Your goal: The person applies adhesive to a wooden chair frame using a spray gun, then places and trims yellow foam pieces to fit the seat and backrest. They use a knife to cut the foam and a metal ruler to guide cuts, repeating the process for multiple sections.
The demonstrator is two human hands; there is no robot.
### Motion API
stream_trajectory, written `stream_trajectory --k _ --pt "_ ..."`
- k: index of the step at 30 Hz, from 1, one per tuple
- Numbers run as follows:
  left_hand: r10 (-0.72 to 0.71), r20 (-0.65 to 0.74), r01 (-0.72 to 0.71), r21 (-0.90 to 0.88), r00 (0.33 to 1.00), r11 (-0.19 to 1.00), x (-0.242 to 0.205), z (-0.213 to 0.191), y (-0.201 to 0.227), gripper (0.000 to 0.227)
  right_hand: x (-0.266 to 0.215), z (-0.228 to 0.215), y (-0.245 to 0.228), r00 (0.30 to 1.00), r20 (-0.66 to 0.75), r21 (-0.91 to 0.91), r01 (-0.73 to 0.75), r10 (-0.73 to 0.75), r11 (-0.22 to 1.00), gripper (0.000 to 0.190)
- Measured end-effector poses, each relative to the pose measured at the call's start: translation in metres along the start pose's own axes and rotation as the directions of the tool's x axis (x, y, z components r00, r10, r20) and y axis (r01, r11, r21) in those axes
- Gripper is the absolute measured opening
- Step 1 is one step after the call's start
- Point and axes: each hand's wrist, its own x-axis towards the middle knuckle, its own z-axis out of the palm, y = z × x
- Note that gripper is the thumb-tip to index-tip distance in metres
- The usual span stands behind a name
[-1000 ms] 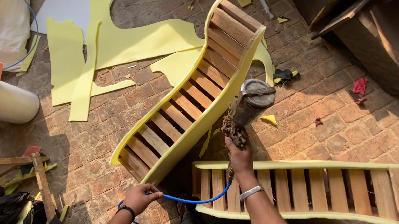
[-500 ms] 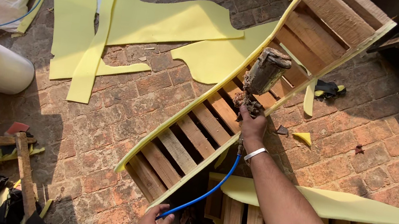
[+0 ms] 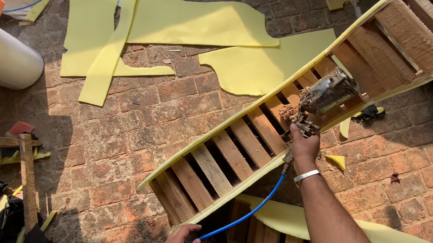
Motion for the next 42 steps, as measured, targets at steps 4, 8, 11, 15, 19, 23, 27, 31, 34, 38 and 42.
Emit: stream_trajectory --k 4,8,11,15,19,23,27,31,34,38,42 --pt "-0.066 0.050 0.067 -0.001 0.997 0.998 -0.003 -0.006 0.008 0.029 -0.020 -0.010 -0.004 1.000 0.022 -0.068 -0.006 0.007 0.998 0.065" --pt "-0.191 0.055 0.194 -0.056 0.980 0.979 -0.020 -0.012 0.009 0.026 -0.064 -0.026 0.015 0.998 0.032 0.001 0.054 -0.054 0.999 0.073" --pt "-0.168 0.040 0.172 -0.122 0.985 0.978 -0.043 -0.018 0.000 0.025 -0.129 -0.040 0.049 0.987 0.116 -0.039 0.115 -0.110 0.993 0.065" --pt "-0.315 -0.045 0.280 -0.348 0.948 0.894 -0.059 -0.026 0.005 0.026 -0.236 -0.065 0.094 0.744 0.647 -0.343 0.480 -0.167 0.807 0.039" --pt "-0.194 -0.216 0.068 -0.484 0.957 0.873 -0.085 -0.031 0.045 0.026 -0.302 -0.071 0.112 0.649 0.751 -0.227 0.427 -0.122 0.875 0.037" --pt "-0.064 -0.406 -0.122 -0.415 0.912 0.902 -0.134 -0.048 0.077 0.027 -0.331 -0.085 0.121 0.488 0.834 -0.010 0.480 -0.258 0.877 0.038" --pt "-0.021 -0.585 -0.138 -0.226 0.811 0.964 -0.182 -0.095 0.045 0.034 -0.319 -0.106 0.128 0.408 0.907 -0.067 0.388 -0.106 0.919 0.042" --pt "-0.298 -0.712 -0.015 -0.398 0.636 0.917 -0.227 -0.180 -0.034 0.040 -0.299 -0.130 0.129 0.375 0.927 -0.159 0.366 0.011 0.917 0.049" --pt "-0.556 -0.688 0.113 -0.577 0.467 0.809 -0.267 -0.259 -0.099 0.039 -0.300 -0.142 0.125 0.477 0.879 -0.246 0.445 0.004 0.861 0.051" --pt "-0.556 -0.764 0.345 -0.452 0.328 0.823 -0.309 -0.357 -0.167 0.038 -0.348 -0.114 0.097 0.473 0.880 -0.334 0.555 0.041 0.762 0.051" --pt "-0.495 -0.820 0.438 -0.347 0.288 0.829 -0.318 -0.437 -0.215 0.039 -0.474 -0.037 0.057 0.272 0.925 -0.377 0.742 0.265 0.555 0.050"
